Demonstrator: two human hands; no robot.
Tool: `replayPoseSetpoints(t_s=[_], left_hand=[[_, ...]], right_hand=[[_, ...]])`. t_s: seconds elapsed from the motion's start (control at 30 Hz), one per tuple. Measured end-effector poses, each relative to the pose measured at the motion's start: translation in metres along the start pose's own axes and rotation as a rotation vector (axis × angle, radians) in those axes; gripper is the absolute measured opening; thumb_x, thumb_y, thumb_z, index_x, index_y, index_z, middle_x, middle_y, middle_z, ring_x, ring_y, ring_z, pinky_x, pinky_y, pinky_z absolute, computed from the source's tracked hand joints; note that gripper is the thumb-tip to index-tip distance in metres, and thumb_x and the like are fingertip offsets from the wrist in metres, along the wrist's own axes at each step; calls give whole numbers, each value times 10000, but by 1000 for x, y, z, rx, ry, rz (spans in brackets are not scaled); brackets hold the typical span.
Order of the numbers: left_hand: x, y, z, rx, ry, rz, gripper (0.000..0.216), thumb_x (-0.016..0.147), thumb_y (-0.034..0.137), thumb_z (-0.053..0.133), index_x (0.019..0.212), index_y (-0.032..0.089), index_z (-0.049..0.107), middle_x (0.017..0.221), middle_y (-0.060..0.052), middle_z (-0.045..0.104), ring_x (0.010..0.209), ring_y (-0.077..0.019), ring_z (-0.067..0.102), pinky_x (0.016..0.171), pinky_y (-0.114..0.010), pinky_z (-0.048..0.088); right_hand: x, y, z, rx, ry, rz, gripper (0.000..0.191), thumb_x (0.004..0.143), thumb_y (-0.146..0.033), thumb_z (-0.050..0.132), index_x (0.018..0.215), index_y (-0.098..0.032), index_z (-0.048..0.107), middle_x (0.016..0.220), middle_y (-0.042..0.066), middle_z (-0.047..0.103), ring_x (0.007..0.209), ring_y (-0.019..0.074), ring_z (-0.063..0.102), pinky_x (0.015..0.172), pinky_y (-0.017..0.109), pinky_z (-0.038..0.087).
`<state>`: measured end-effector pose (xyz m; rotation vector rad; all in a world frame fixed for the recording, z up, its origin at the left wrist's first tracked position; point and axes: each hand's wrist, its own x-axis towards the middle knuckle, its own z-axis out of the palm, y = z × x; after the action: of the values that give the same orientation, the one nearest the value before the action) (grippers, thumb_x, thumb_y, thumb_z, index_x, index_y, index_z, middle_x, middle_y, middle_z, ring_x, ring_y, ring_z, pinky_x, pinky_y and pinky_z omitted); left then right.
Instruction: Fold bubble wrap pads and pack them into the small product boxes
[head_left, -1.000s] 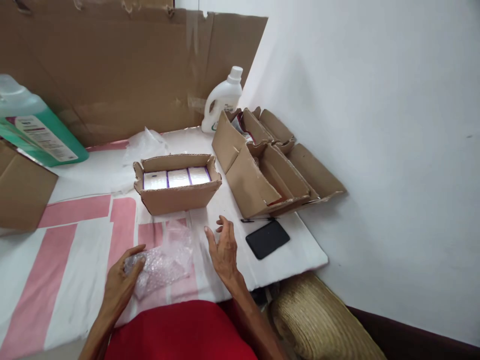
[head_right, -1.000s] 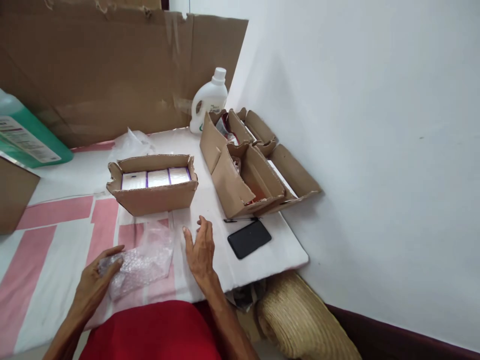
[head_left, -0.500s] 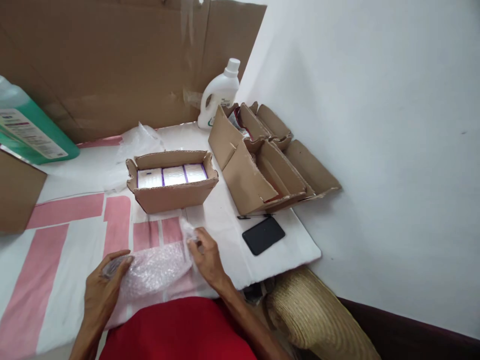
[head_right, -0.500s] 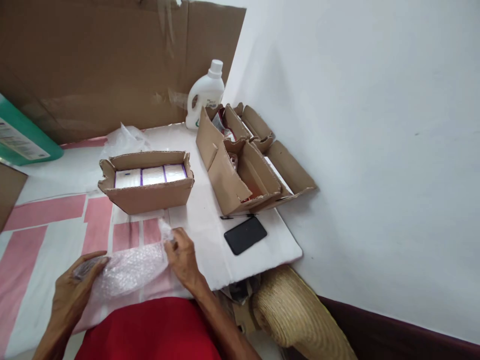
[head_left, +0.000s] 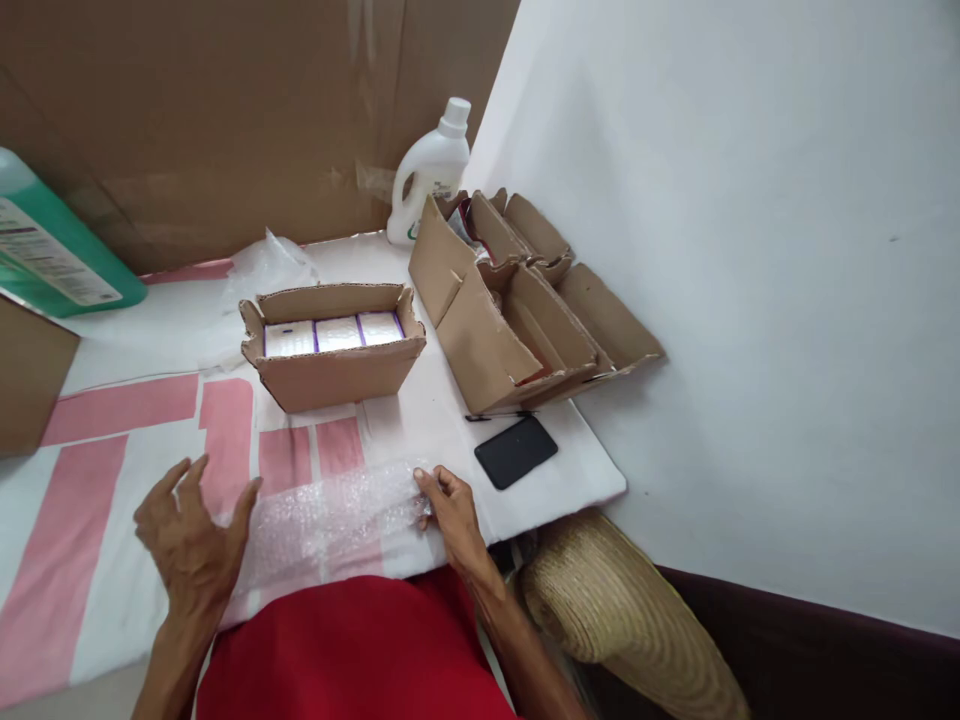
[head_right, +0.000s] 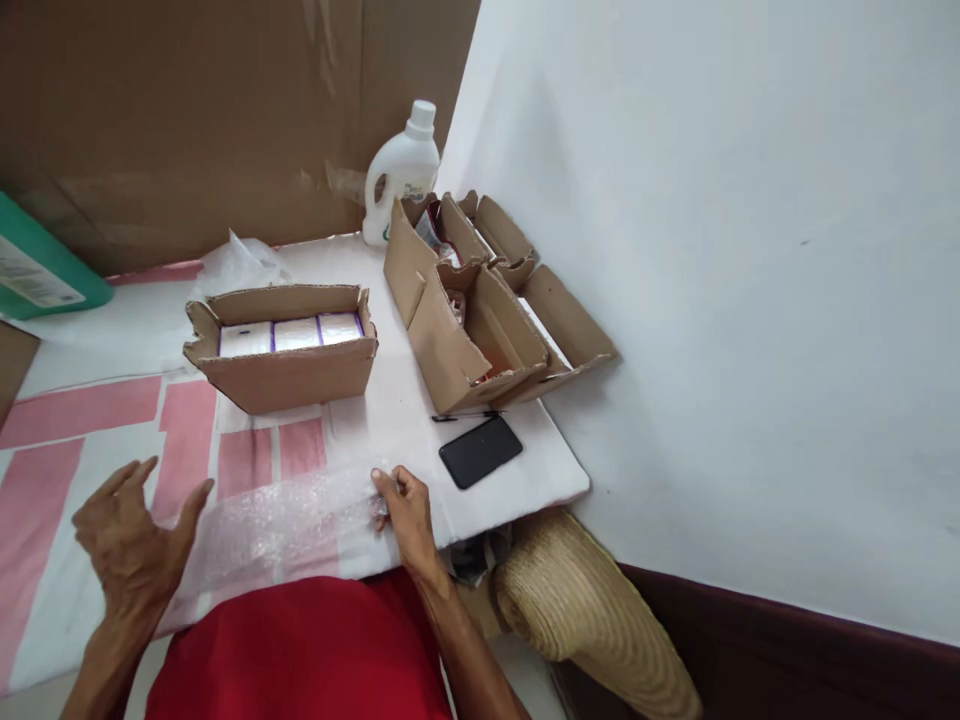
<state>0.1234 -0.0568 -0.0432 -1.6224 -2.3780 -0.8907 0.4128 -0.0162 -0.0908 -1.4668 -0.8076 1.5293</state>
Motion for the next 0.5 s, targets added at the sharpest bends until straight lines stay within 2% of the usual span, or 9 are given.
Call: replayPoseSetpoints(t_s=[0.03, 0.07, 0.13, 0.2, 0.3, 0.37, 0.43, 0.5], left_hand=[[-3, 7, 1, -10, -1, 153, 620, 883, 551, 651, 1345, 148, 560, 1358, -215, 602, 1303, -369, 534, 1083, -529, 398], [-7, 14, 2, -43, -55, 309, 584, 878, 522, 679, 1330, 170, 566, 1320, -192, 627, 1263, -347, 567, 1064, -503, 417], [-19, 24, 8, -110, -218, 573, 541, 871, 502, 701, 1299, 193, 578, 1214, -147, 680, 1134, -304, 635, 983, -445, 469], [-30, 27, 16, -113, -321, 692, 475, 896, 457, 675, 1274, 181, 597, 1162, -134, 706, 1054, -286, 659, 913, -415, 493], [-36, 21, 24, -122, -340, 733, 293, 941, 302, 588, 1199, 177, 648, 1111, -112, 743, 989, -266, 684, 870, -395, 504], [-29, 16, 22, -184, -395, 733, 238, 956, 254, 532, 1132, 195, 682, 1050, -76, 770, 928, -238, 706, 848, -372, 512], [-16, 16, 15, -259, -502, 641, 232, 976, 274, 493, 1051, 209, 704, 965, -44, 781, 835, -205, 718, 790, -333, 522], [1, 19, 7, -300, -687, 477, 282, 998, 349, 463, 952, 218, 709, 870, -19, 770, 739, -179, 706, 700, -290, 514]], right_hand=[[1, -1, 1, -14, 9, -2, 527, 789, -600, 760, 670, -226, 408, 559, -101, 374, 430, 65, 377, 345, 176, 371], [1, -1, 2, -23, 21, -2, 538, 784, -619, 753, 663, -226, 408, 554, -100, 373, 429, 66, 374, 338, 177, 374], [2, -1, 3, -27, 45, 0, 545, 791, -649, 728, 655, -222, 418, 544, -92, 391, 429, 69, 388, 335, 178, 375], [0, 0, 3, -22, 59, 6, 551, 807, -668, 697, 645, -220, 420, 534, -87, 394, 420, 70, 391, 333, 178, 362], [-3, 0, 1, -14, 65, 15, 561, 823, -690, 662, 638, -225, 408, 533, -90, 353, 412, 68, 358, 327, 180, 325], [-6, -2, -1, -27, 72, 0, 567, 834, -701, 636, 633, -229, 394, 538, -91, 319, 423, 68, 332, 334, 180, 301], [-7, -7, -4, -57, 48, -42, 560, 830, -686, 648, 633, -227, 397, 549, -90, 305, 451, 69, 320, 358, 178, 299], [-8, -11, -8, -88, -33, -71, 524, 785, -630, 734, 657, -220, 434, 571, -89, 334, 483, 72, 334, 386, 177, 321]])
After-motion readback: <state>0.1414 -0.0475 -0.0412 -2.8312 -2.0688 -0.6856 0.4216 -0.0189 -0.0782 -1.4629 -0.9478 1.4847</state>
